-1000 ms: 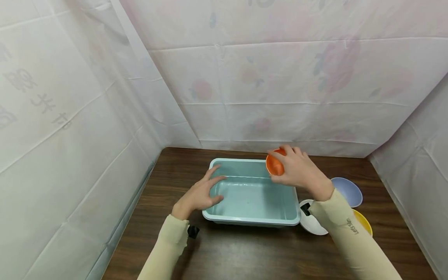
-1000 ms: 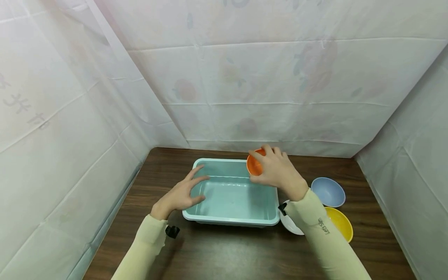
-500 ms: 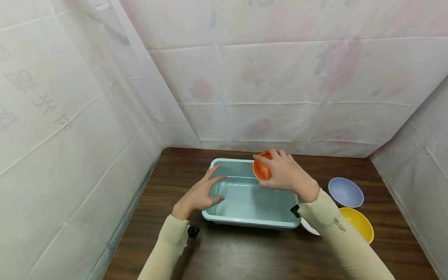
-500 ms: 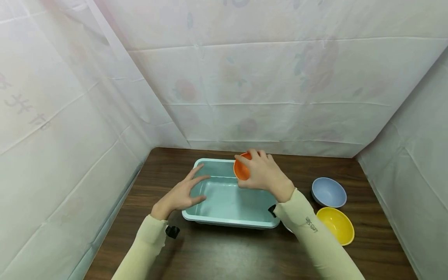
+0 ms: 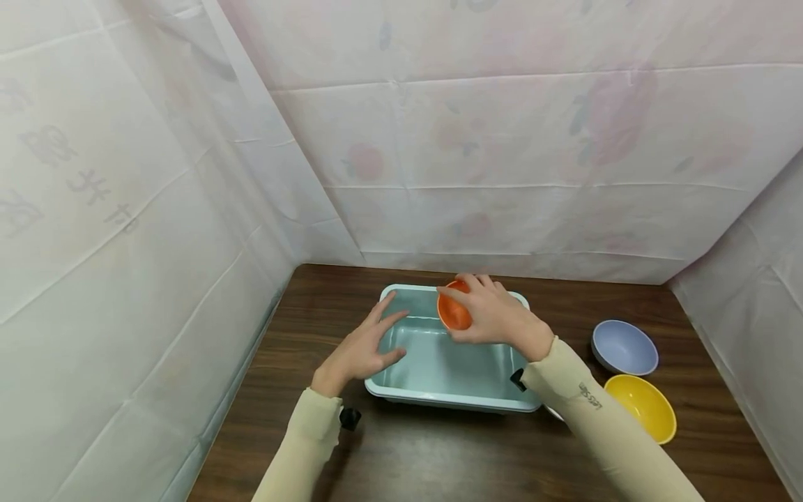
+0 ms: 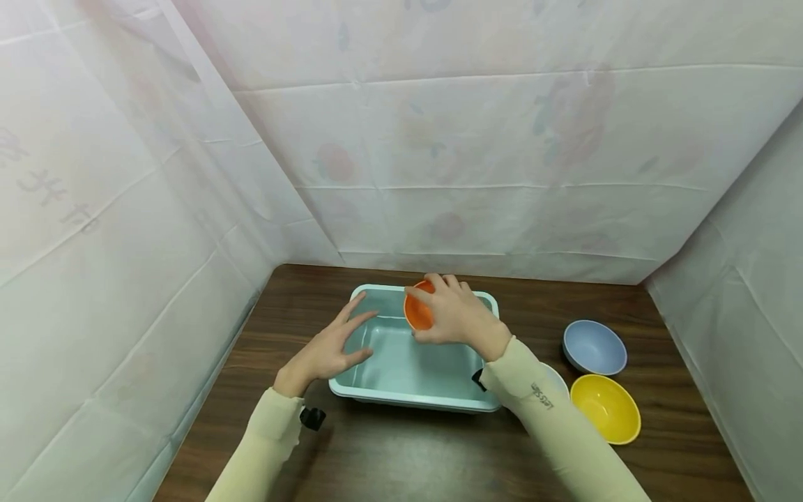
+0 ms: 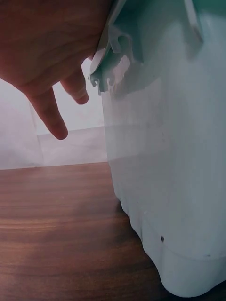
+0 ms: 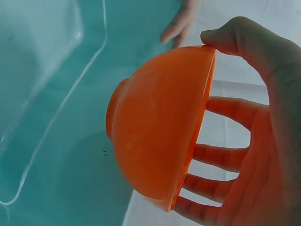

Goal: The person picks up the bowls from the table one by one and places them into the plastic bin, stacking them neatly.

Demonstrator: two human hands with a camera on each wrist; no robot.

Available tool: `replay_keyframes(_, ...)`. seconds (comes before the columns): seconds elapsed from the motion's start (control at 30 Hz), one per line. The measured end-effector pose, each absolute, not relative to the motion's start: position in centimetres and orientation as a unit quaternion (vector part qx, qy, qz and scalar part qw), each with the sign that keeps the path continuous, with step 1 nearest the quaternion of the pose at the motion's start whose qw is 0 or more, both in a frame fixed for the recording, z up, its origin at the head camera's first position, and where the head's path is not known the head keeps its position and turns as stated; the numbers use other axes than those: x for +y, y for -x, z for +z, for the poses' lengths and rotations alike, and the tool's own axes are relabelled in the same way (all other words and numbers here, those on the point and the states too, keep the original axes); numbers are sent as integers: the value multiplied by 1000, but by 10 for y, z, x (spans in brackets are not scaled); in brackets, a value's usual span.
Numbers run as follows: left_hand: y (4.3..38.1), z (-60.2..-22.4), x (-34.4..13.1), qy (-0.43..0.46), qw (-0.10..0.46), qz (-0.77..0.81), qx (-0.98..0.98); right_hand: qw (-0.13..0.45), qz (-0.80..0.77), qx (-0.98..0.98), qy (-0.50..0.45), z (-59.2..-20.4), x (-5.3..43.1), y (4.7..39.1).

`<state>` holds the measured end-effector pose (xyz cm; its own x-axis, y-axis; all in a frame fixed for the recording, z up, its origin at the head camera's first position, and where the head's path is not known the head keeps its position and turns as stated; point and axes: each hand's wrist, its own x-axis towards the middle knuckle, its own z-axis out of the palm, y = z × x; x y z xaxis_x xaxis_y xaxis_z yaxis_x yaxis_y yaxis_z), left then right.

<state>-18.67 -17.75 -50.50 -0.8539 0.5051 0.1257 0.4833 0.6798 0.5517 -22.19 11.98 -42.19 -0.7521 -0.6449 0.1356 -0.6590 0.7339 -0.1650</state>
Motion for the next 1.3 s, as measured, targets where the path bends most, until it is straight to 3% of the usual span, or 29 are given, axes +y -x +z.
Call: replay_keyframes(1.3, 186, -503, -177, -265, 25, 296, 917, -41, 41, -900, -432, -467, 86, 226)
